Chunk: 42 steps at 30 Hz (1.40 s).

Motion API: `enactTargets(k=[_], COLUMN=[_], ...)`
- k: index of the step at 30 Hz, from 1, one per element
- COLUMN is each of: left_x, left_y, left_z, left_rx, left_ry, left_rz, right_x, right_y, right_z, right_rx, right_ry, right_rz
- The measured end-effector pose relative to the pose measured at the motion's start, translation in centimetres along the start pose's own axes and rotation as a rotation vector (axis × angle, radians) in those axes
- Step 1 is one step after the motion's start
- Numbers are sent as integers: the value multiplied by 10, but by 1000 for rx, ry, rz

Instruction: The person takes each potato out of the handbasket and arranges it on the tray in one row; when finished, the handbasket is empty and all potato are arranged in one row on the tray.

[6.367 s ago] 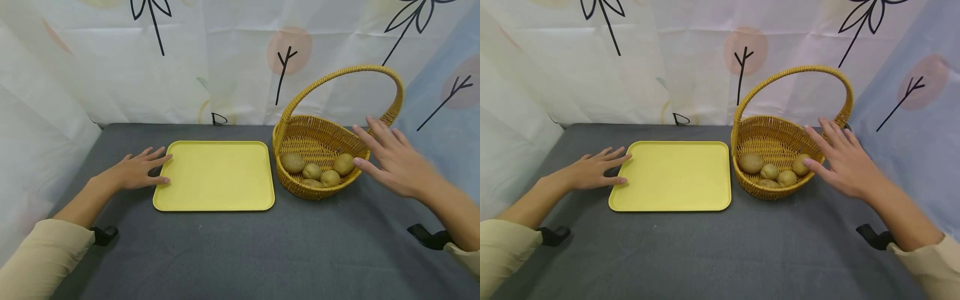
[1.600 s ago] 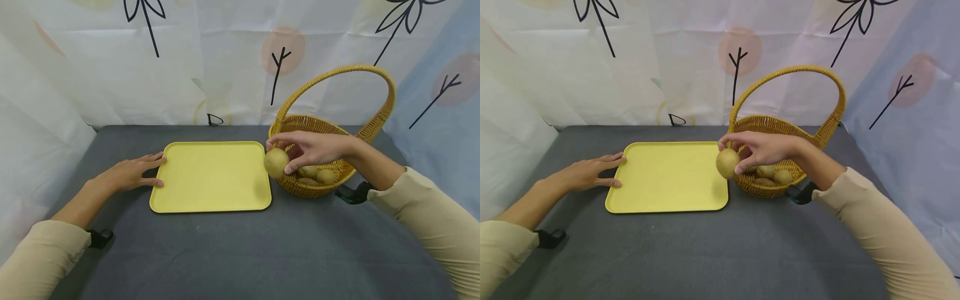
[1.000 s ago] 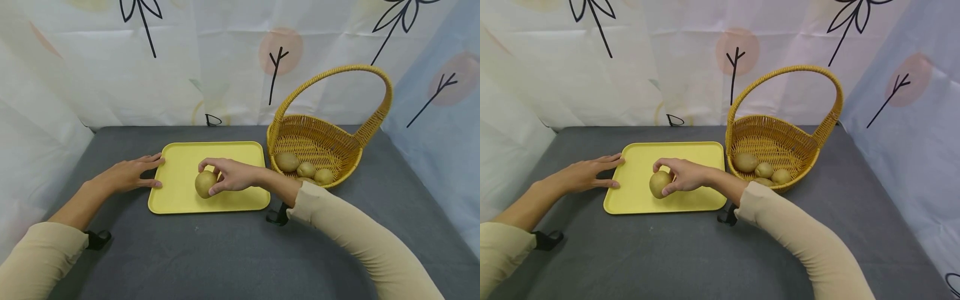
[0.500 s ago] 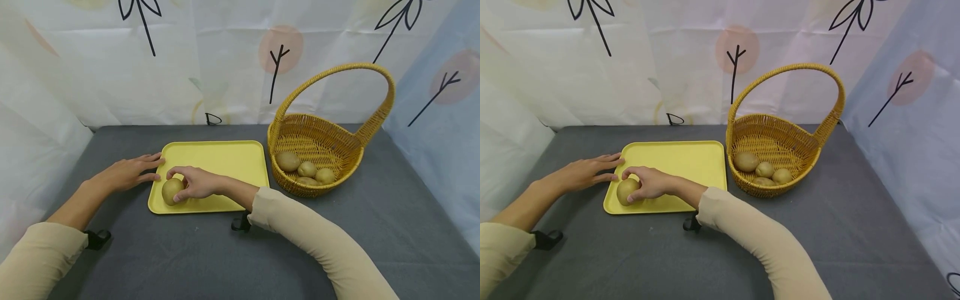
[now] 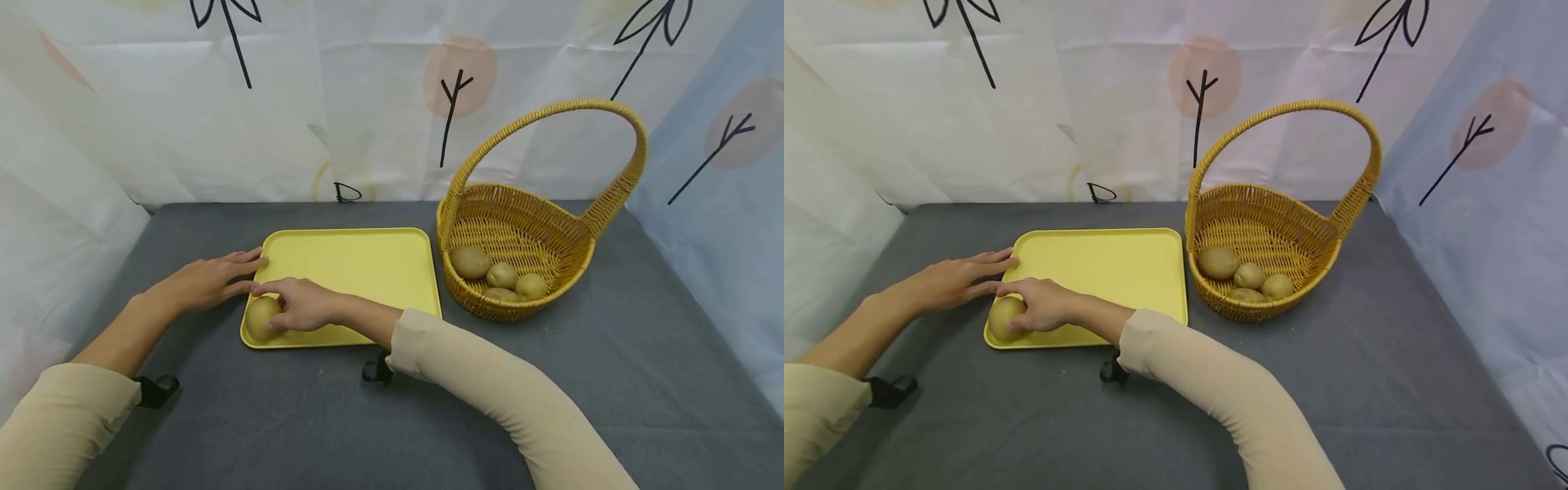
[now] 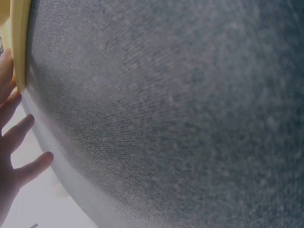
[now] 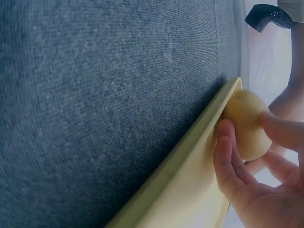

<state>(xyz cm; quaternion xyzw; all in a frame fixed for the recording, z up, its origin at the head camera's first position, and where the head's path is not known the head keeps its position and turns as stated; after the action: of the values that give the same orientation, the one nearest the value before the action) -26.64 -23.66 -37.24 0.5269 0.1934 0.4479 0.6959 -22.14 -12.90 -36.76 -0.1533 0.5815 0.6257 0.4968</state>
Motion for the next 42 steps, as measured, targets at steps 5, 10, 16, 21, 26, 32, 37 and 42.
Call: enactTargets(k=[5, 10, 16, 21, 26, 32, 37, 42], left_x=[0, -1, -2, 0, 1, 2, 0, -1], left_y=[0, -1, -4, -3, 0, 0, -1, -1], left_z=[0, -1, -3, -1, 0, 0, -1, -1], left_rx=[12, 7, -21, -22, -17, -20, -19, -14], left_ry=[-4, 12, 22, 18, 11, 10, 6, 9], left_rz=[-8, 0, 18, 30, 30, 26, 24, 23], right_x=[-2, 2, 1, -5, 5, 36, 72, 116], right_y=[-1, -2, 6, 25, 55, 92, 126, 145], right_z=[6, 21, 72, 133, 194, 257, 296, 325], right_rx=[21, -25, -67, -143, -186, -223, -159, -150], right_ry=[25, 10, 20, 51, 22, -134, -231, -384], right_rz=[82, 37, -58, -66, -106, -151, -217, -275])
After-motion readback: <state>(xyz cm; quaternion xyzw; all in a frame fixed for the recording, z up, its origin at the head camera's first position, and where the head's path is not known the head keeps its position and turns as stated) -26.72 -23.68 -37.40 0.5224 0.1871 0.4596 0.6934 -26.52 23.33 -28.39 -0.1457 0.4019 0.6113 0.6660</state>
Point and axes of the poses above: each hand's wrist, its own z-axis away from the middle knuckle, its own y-axis out of the back of the hand, x = y × z, the point moved 9 cm from there along -z, towards the middle knuckle, and after that the axes turned 10 degrees about -x, right-handed, at the moved point
